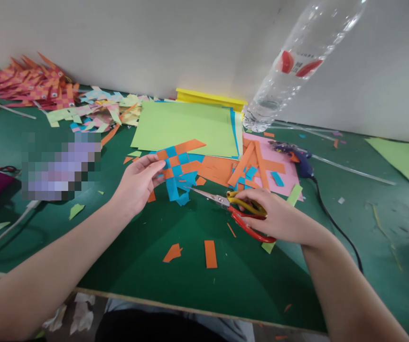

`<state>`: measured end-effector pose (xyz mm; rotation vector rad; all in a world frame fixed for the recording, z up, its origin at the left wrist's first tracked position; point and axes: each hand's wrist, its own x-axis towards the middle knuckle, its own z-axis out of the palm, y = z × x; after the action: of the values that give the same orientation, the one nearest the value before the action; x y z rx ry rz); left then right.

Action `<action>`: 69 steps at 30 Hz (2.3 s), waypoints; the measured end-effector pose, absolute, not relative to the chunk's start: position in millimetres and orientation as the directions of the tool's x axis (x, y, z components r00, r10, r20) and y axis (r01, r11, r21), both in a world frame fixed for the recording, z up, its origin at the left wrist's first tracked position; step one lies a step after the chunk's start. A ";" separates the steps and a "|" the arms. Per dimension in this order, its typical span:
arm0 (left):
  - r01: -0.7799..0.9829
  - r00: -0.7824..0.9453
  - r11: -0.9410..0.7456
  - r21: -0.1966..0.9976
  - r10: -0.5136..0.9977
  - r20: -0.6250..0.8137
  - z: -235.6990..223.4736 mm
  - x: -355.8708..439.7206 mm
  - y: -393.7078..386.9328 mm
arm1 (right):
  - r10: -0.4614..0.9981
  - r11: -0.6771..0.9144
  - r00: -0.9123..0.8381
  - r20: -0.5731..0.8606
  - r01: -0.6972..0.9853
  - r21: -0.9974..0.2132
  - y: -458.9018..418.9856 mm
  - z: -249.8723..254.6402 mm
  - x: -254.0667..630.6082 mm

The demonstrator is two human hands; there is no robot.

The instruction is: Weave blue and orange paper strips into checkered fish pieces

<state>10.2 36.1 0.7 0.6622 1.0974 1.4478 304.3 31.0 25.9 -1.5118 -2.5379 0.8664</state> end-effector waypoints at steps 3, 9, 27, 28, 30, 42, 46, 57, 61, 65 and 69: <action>-0.427 -0.212 0.077 0.901 0.960 -0.183 -1.4 9.1 36.5 | 0.825 0.366 -0.522 -0.217 0.785 -0.500 30.8 28.3 303.3; -0.440 -0.268 0.039 0.897 0.948 -0.172 -1.3 8.9 38.0 | 0.832 0.365 -0.512 -0.213 0.795 -0.484 29.2 31.7 302.2; -0.466 -0.104 0.078 0.881 0.984 -0.142 1.2 10.5 36.2 | 0.828 0.364 -0.501 -0.252 0.821 -0.439 23.3 26.0 298.8; -0.475 -0.089 0.082 0.876 0.986 -0.141 1.5 10.8 35.8 | 0.826 0.364 -0.502 -0.255 0.822 -0.438 23.2 26.3 298.7; -0.484 -0.060 0.090 0.870 0.989 -0.136 2.2 11.6 34.8 | 0.822 0.365 -0.507 -0.259 0.819 -0.442 22.9 27.0 298.0; -0.456 0.041 0.137 0.879 0.990 -0.133 3.2 13.2 29.7 | 0.788 0.359 -0.542 -0.292 0.790 -0.497 22.2 31.3 292.7; -0.440 0.026 0.139 0.887 0.990 -0.142 4.3 13.2 30.0 | 0.784 0.364 -0.542 -0.301 0.795 -0.485 23.2 30.2 294.2; -0.429 0.011 0.120 0.895 0.992 -0.128 2.6 11.6 30.3 | 0.784 0.394 -0.564 -0.260 0.775 -0.495 25.4 27.9 298.1; -0.409 -0.035 0.116 0.905 0.989 -0.142 2.1 10.6 30.8 | 0.782 0.400 -0.573 -0.245 0.762 -0.509 24.9 25.7 298.3; -0.317 -0.093 0.151 0.936 0.977 -0.189 0.1 9.5 32.5 | 0.790 0.404 -0.570 -0.225 0.760 -0.509 23.5 26.4 299.0; -0.279 -0.102 0.176 0.944 0.972 -0.212 -2.4 7.1 34.4 | 0.803 0.414 -0.573 -0.167 0.736 -0.536 22.9 29.3 301.0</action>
<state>7.1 34.4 -2.4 0.8009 1.1855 1.2714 301.0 22.9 29.3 -1.3896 -2.5415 0.8728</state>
